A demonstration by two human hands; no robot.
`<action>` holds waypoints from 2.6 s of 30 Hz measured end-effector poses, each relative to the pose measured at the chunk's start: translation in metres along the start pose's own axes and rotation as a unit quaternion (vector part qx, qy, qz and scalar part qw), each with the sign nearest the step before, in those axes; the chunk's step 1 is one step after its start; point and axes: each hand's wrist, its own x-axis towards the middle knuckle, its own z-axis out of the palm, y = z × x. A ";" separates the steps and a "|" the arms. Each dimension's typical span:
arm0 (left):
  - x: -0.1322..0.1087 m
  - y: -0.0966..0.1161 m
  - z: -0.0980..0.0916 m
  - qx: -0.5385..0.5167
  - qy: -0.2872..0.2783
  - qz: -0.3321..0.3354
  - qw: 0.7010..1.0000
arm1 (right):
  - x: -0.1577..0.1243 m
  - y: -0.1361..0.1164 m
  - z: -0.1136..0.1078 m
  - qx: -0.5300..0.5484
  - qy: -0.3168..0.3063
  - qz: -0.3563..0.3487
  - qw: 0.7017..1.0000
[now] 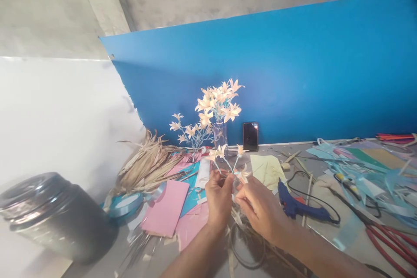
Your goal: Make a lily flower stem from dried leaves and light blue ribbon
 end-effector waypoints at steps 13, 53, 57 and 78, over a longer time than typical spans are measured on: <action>0.012 -0.013 -0.004 -0.244 -0.108 -0.221 0.938 | 0.002 -0.008 0.000 -0.078 0.004 -0.029 0.996; 0.000 0.012 -0.020 -0.419 -0.282 -0.356 0.786 | 0.022 0.034 -0.036 0.627 0.051 0.292 0.720; -0.002 0.010 -0.018 -0.420 -0.280 -0.358 0.785 | 0.022 0.032 -0.037 0.629 0.026 0.281 0.724; -0.002 -0.005 -0.015 -0.424 -0.310 -0.350 0.775 | 0.018 0.031 -0.038 0.663 -0.022 0.222 0.714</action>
